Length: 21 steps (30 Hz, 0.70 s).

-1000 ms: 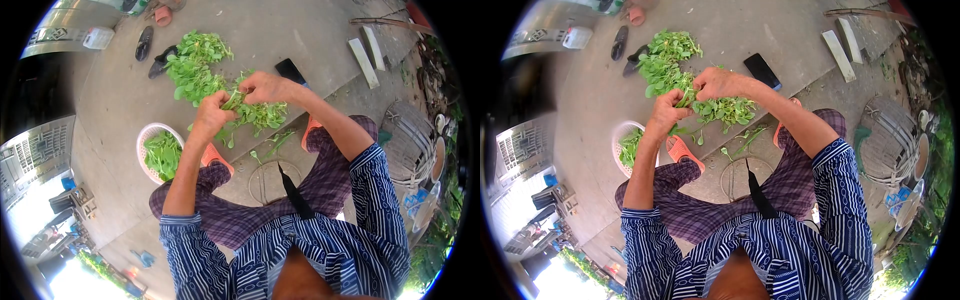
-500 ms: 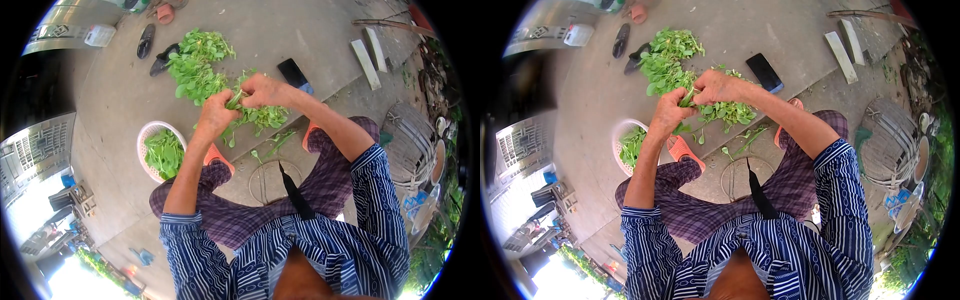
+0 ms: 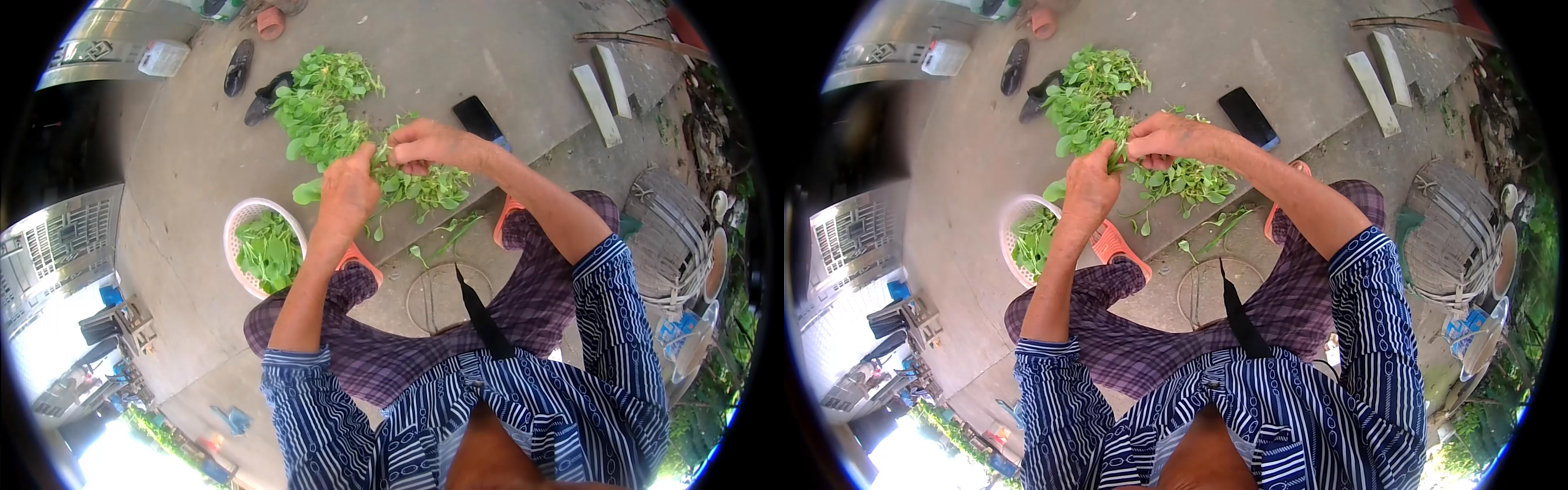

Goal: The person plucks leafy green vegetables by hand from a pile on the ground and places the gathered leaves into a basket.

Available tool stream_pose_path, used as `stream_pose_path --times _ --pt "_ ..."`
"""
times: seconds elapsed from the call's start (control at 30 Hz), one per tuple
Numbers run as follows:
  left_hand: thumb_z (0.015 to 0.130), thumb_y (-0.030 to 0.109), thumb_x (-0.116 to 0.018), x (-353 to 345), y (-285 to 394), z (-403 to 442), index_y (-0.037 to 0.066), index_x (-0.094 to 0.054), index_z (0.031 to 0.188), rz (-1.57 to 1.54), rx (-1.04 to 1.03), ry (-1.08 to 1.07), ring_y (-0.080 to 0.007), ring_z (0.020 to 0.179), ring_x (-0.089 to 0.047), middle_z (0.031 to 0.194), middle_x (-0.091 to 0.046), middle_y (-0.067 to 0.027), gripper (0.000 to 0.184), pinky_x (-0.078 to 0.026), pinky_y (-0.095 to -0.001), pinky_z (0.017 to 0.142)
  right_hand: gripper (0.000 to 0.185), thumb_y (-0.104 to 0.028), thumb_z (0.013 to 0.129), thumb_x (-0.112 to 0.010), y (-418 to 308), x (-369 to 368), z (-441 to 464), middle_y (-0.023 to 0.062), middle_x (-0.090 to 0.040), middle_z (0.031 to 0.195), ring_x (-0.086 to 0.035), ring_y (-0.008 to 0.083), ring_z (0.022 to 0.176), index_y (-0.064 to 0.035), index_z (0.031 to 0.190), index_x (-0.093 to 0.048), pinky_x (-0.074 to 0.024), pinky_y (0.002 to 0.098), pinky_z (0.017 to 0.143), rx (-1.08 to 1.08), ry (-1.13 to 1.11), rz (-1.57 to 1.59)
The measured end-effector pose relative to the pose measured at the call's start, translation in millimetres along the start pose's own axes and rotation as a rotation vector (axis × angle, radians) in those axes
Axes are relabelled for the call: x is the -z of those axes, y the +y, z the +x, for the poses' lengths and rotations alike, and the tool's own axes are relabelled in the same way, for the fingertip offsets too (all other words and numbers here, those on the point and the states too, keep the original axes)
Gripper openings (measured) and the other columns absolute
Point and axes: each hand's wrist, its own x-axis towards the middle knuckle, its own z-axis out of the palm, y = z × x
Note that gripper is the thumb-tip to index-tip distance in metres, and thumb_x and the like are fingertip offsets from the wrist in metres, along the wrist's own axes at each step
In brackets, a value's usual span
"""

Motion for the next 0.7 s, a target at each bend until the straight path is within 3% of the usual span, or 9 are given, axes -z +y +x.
stream_pose_path --times 0.03,0.17,0.37,0.47,0.53,0.57,0.63,0.7 --pt "0.065 -0.004 -0.049 -1 0 0 0.0 -0.05 0.083 0.038 -0.037 0.041 -0.0383 0.073 -0.056 0.072 -0.057 -0.0211 0.018 -0.042 -0.0464 0.064 0.025 -0.027 0.077 -0.049 2 -2 1 -0.0011 -0.044 0.056 -0.038 0.0074 0.052 -0.0028 0.069 -0.053 -0.0298 0.0224 0.049 -0.035 0.016 0.154" --pt "0.065 -0.003 -0.05 -2 2 -2 0.001 -0.049 0.085 0.11 -0.077 0.055 -0.0384 0.071 -0.056 0.072 -0.057 -0.0214 0.021 -0.043 -0.0452 0.065 0.028 -0.028 0.08 -0.048 10 1 5 0.0007 -0.047 0.059 -0.041 0.008 0.053 -0.0022 0.07 -0.053 -0.0325 0.0217 0.05 -0.034 0.028 0.118" --pt "0.064 -0.004 -0.049 4 2 -1 0.002 -0.055 0.082 0.028 0.029 0.016 -0.0364 0.072 -0.057 0.073 -0.059 -0.0199 0.02 -0.043 -0.0445 0.066 0.021 -0.02 0.077 -0.051 11 -2 8 0.0001 -0.048 0.059 -0.041 0.0075 0.052 -0.0017 0.069 -0.054 -0.0332 0.0213 0.051 -0.004 0.0 0.12" --pt "0.067 0.005 -0.06 2 -2 1 0.002 -0.057 0.076 -0.016 0.032 -0.029 -0.0318 0.065 -0.058 0.067 -0.059 -0.0168 0.01 -0.043 -0.038 0.058 0.017 -0.017 0.075 -0.052 10 -2 6 -0.0012 -0.046 0.058 -0.04 0.0067 0.052 -0.0016 0.068 -0.054 -0.0325 0.0213 0.051 0.019 -0.021 0.085" --pt "0.066 0.004 -0.059 2 -5 2 0.002 -0.06 0.07 -0.316 0.142 -0.131 -0.0159 0.056 -0.054 0.06 -0.059 -0.0078 0.005 -0.04 -0.0299 0.054 0.016 -0.016 0.074 -0.052 11 -2 7 -0.0024 -0.046 0.058 -0.039 0.0051 0.053 -0.0018 0.068 -0.055 -0.032 0.0214 0.05 0.044 -0.054 0.08" --pt "0.066 0.004 -0.059 3 -6 3 0.002 -0.06 0.07 -0.316 0.143 -0.131 -0.0159 0.056 -0.054 0.06 -0.059 -0.0078 0.005 -0.04 -0.0299 0.054 0.016 -0.016 0.074 -0.052 12 -2 7 -0.0024 -0.046 0.058 -0.039 0.0051 0.053 -0.0018 0.068 -0.055 -0.032 0.0214 0.05 0.044 -0.054 0.081" --pt "0.064 0.001 -0.056 5 -8 4 0.003 -0.062 0.07 -0.415 0.238 -0.284 -0.0058 0.056 -0.044 0.057 -0.054 0.0009 0.009 -0.036 -0.0246 0.052 0.019 -0.019 0.071 -0.054 14 -2 6 -0.0017 -0.048 0.056 -0.041 0.0063 0.053 -0.0008 0.067 -0.058 -0.0328 0.0223 0.048 0.076 -0.04 -0.021" --pt "0.064 0.0 -0.055 7 -8 4 0.003 -0.062 0.069 -0.419 0.243 -0.323 -0.0054 0.055 -0.042 0.056 -0.052 0.0024 0.008 -0.035 -0.0239 0.052 0.016 -0.016 0.071 -0.053 15 -4 5 -0.0028 -0.047 0.057 -0.041 0.0051 0.055 -0.0007 0.069 -0.058 -0.0321 0.0222 0.049 0.097 -0.036 -0.06"
